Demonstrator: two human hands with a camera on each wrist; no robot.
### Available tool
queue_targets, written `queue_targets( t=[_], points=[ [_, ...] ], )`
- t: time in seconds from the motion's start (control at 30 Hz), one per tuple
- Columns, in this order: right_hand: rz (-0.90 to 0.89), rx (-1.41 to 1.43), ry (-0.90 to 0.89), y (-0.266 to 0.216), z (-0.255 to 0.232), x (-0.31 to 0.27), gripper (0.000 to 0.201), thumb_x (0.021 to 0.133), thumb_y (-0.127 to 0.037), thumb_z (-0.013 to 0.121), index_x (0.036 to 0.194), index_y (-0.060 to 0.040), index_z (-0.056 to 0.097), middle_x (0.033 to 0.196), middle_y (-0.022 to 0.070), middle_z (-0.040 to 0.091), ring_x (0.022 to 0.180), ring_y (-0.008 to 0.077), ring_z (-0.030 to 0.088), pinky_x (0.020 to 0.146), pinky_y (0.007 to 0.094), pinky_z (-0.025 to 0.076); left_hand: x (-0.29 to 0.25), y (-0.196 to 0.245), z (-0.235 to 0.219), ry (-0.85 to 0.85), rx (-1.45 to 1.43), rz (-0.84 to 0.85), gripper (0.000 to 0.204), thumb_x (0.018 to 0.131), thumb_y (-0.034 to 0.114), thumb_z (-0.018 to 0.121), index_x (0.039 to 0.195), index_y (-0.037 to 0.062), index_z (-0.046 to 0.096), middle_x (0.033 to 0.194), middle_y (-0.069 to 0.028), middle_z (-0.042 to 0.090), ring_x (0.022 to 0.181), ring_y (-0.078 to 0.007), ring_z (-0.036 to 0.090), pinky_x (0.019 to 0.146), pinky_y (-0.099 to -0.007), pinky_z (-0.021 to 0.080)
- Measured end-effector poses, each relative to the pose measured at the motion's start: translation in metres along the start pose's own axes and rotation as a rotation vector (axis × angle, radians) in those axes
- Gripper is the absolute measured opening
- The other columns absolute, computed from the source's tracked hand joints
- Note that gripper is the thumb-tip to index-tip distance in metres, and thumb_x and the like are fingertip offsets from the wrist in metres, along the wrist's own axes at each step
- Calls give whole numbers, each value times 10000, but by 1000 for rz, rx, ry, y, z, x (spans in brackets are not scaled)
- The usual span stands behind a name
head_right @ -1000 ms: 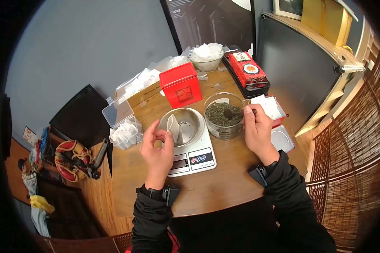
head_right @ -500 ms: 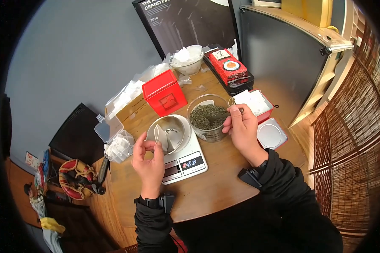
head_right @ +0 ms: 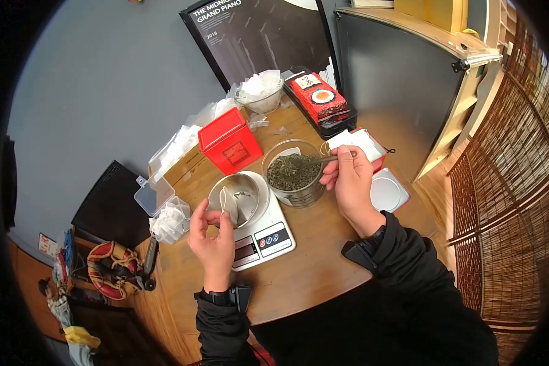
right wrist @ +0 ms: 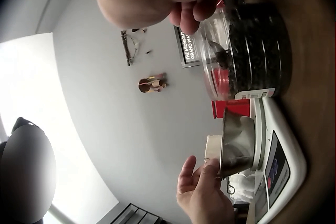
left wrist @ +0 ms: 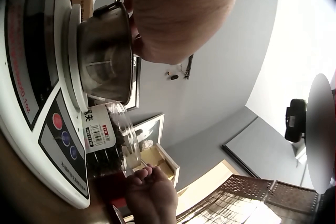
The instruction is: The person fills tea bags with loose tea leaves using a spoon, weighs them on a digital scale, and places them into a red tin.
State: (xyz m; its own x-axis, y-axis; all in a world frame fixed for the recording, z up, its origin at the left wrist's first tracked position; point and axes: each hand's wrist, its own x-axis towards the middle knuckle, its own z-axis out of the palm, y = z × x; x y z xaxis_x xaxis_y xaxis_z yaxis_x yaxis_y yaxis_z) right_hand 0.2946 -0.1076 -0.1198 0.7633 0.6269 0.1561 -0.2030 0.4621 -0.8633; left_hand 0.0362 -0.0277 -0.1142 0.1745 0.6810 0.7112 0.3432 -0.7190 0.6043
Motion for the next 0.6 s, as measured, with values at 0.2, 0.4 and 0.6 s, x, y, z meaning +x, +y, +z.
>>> queue_targets(
  t=[0.2,0.4,0.6],
  points=[
    [41,74,1,-2,-2,1,239,1071,-277,471,1029,-50,536,705,40,610,537,127,592,470,242,443,-1,1,1,1,16,5,422,844,-41,692,1251,-32,579,797,-35,657,723,-97,613,749,-252,503],
    [76,140,6,-5,-2,1,237,1071,-279,468,1033,-55,536,706,43,611,543,143,599,479,261,453,-1,0,3,-4,30,42,437,834,-45,697,1256,-26,584,794,-41,666,707,-98,619,740,-257,509],
    [85,244,-22,-11,4,-6,250,1074,-294,462,1040,-59,539,701,41,610,545,150,606,491,271,464,-1,1,6,1,52,75,465,816,-48,704,1266,-10,589,802,-55,679,711,-112,642,737,-269,518]
  ],
)
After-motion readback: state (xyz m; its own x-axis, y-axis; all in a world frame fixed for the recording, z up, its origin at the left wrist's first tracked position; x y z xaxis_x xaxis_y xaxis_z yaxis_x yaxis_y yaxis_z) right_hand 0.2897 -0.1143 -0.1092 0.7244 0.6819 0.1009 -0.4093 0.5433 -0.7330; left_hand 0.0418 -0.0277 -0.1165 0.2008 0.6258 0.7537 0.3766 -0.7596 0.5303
